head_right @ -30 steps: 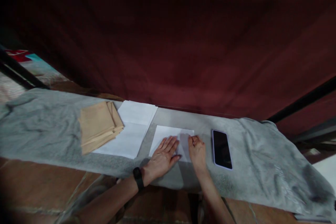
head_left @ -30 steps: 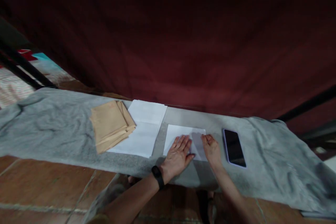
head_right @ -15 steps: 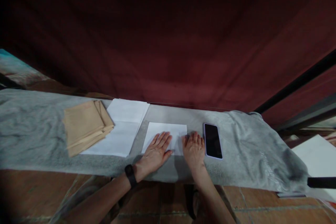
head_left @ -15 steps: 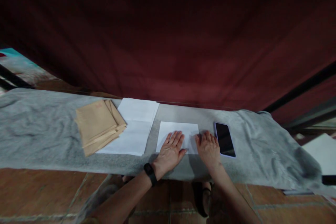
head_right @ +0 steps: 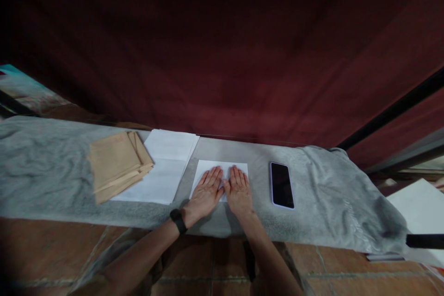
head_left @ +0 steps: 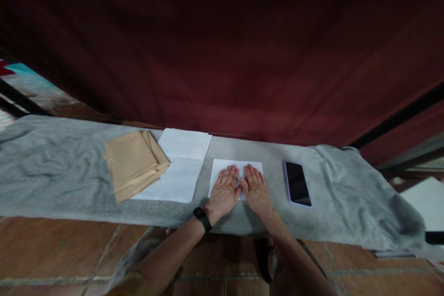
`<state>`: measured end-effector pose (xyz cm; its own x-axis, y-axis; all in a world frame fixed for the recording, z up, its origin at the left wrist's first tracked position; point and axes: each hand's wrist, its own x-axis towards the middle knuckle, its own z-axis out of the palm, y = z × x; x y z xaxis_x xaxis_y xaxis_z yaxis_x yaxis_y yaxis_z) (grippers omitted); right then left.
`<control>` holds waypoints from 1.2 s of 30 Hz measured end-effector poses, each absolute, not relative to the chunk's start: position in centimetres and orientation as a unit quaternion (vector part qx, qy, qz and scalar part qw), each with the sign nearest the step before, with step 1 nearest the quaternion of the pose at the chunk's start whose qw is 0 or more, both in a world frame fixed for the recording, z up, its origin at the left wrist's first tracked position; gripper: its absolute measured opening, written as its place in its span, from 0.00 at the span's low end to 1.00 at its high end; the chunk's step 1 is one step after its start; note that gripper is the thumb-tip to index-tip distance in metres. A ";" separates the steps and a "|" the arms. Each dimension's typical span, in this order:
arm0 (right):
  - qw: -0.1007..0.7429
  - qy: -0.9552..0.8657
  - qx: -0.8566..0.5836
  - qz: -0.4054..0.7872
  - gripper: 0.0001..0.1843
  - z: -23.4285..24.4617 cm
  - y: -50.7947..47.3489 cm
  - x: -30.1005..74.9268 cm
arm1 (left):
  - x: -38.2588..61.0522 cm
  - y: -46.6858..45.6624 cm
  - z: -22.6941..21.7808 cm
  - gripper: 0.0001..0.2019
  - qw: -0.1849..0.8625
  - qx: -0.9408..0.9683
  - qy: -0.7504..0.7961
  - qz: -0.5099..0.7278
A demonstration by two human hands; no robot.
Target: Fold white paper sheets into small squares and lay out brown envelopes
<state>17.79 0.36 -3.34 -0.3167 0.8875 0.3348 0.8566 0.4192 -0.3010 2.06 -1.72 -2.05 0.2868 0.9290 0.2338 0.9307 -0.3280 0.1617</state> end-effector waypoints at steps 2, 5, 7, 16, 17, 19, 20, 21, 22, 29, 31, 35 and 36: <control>0.239 -0.800 -0.550 0.024 0.28 -3.6 0.3 18.1 | 1.4 -1.8 -2.0 0.29 0.007 -0.792 -0.594 -0.141; 0.260 -0.781 -0.567 0.016 0.29 -3.5 0.4 18.9 | 0.4 -2.0 -1.9 0.31 0.022 -0.767 -0.627 -0.134; 0.273 -0.760 -0.590 0.021 0.28 -3.0 0.7 19.6 | -0.2 -2.2 -1.9 0.33 0.030 -0.751 -0.647 -0.128; 0.353 -0.618 -0.672 0.205 0.21 -1.3 2.0 21.8 | -0.5 -2.3 -1.9 0.34 0.034 -0.747 -0.653 -0.123; 0.366 -0.603 -0.667 0.239 0.21 -1.4 2.2 22.0 | -0.5 -2.2 -1.9 0.34 0.033 -0.746 -0.653 -0.125; 0.386 -0.579 -0.657 0.290 0.21 -1.5 2.8 22.2 | -0.4 -2.2 -1.8 0.33 0.029 -0.746 -0.652 -0.133; 0.393 -0.573 -0.651 0.307 0.21 -1.5 3.1 22.2 | -0.4 -2.2 -1.6 0.33 0.025 -0.747 -0.650 -0.138; 0.399 -0.568 -0.645 0.320 0.22 -1.5 3.4 22.3 | -0.3 -2.3 -1.5 0.32 0.018 -0.752 -0.643 -0.143; 0.406 -0.563 -0.638 0.333 0.22 -1.3 3.6 22.3 | -0.1 -2.4 -1.2 0.32 0.009 -0.762 -0.630 -0.149; 0.485 -0.480 -0.557 0.474 0.23 0.7 3.1 21.7 | 3.0 -3.8 0.3 0.43 -0.050 -0.819 -0.545 -0.173; 0.496 -0.469 -0.543 0.489 0.22 1.0 2.9 21.6 | 3.6 -3.7 0.2 0.41 -0.053 -0.815 -0.552 -0.171; 0.504 -0.482 -0.552 0.458 0.21 0.4 3.4 21.9 | 3.8 -3.2 -0.4 0.37 -0.058 -0.810 -0.559 -0.166; 0.503 -0.492 -0.558 0.441 0.20 0.1 3.5 22.1 | 3.7 -3.1 -0.6 0.37 -0.059 -0.813 -0.556 -0.163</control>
<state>22.12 3.51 0.06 0.1275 0.9918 0.0028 0.1060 -0.0109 -0.9943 3.73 -3.08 -0.59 0.3285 0.9232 0.1996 0.8848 -0.3748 0.2768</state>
